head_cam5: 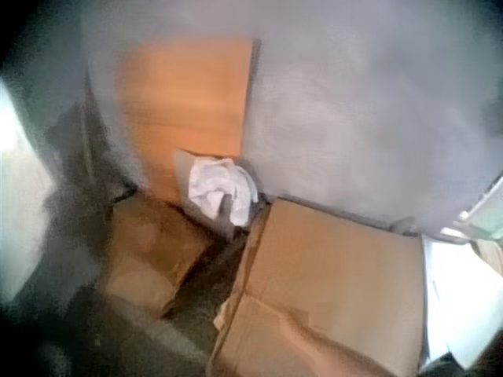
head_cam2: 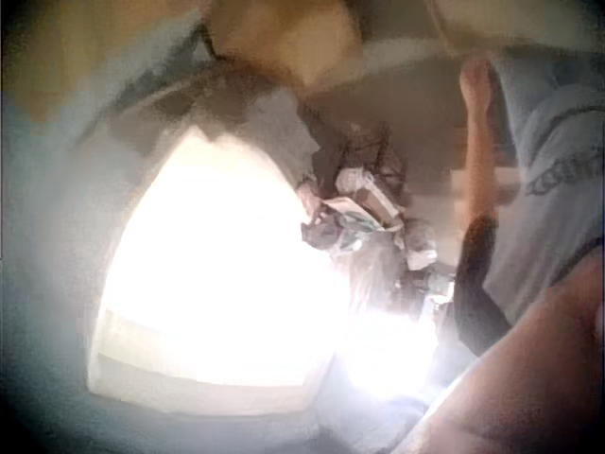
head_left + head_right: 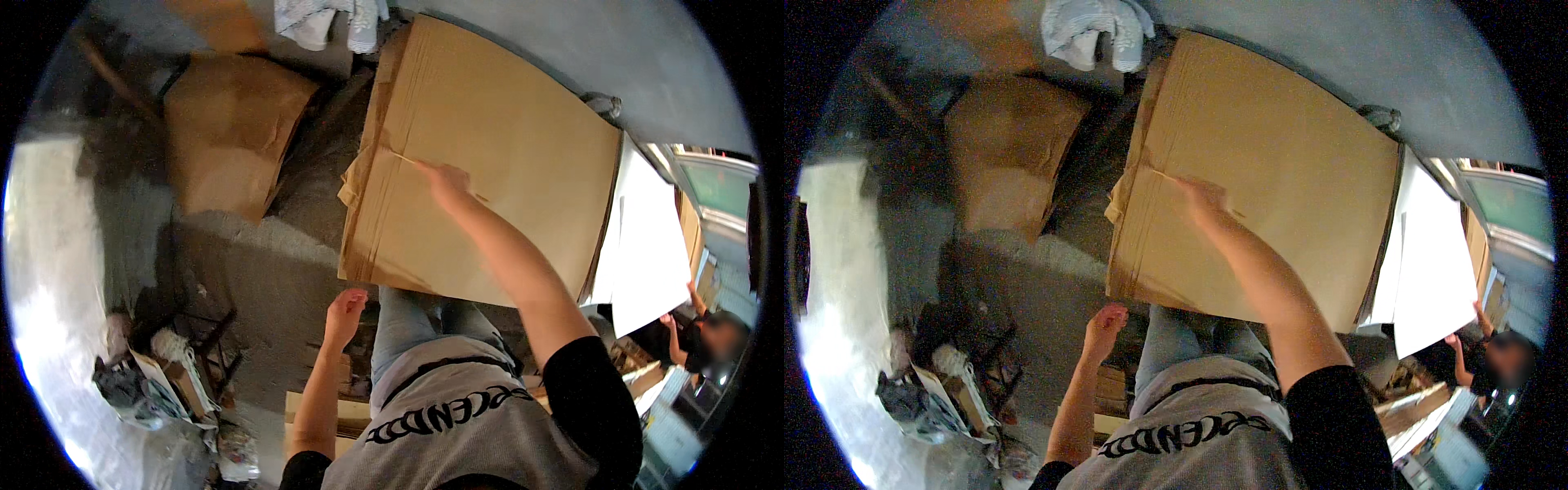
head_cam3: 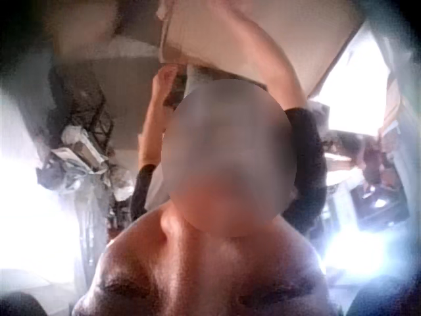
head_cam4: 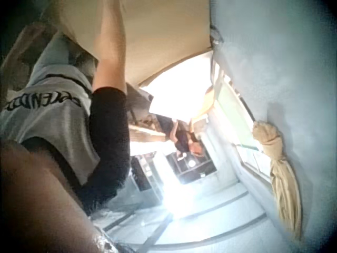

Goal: The person repeatedly picks up large white panels and places them onto a wooden frame structure. They also handle brown cardboard sheets and a thin wooden stick, moving between the workbench and a nearby table with tools and electronics.

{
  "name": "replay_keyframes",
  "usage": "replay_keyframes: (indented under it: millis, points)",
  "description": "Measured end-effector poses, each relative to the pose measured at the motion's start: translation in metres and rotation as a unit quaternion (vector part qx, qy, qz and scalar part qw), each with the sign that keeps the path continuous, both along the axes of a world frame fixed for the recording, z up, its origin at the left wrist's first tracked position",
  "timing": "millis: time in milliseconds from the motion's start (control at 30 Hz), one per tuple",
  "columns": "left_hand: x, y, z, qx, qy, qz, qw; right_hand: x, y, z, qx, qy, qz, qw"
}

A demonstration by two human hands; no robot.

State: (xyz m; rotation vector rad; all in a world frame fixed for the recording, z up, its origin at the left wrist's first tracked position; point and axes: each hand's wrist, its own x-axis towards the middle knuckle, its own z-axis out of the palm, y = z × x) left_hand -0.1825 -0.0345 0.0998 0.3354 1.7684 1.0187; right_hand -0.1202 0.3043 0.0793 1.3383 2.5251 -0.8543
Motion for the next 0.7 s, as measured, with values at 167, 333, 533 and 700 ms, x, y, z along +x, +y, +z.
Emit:
replay_keyframes:
  millis: [167, 333, 533, 700]
  points:
    - [-0.014, -0.022, -0.018, -0.067, -0.045, -0.012, 0.997, 0.058, 0.035, 0.029, 0.050, -0.168, 0.118, 0.977]
    - [-0.024, 0.013, -0.029, -0.022, -0.077, -0.031, 0.996, -0.028, 0.021, 0.035, 0.015, 0.020, 0.005, 1.000]
    - [-0.042, 0.036, -0.010, -0.013, -0.142, 0.029, 0.989, 0.017, 0.037, 0.001, -0.032, -0.069, -0.030, 0.997]
    - [-0.037, 0.014, -0.019, -0.056, -0.158, 0.075, 0.983, 0.034, 0.047, 0.047, 0.065, -0.119, 0.076, 0.988]
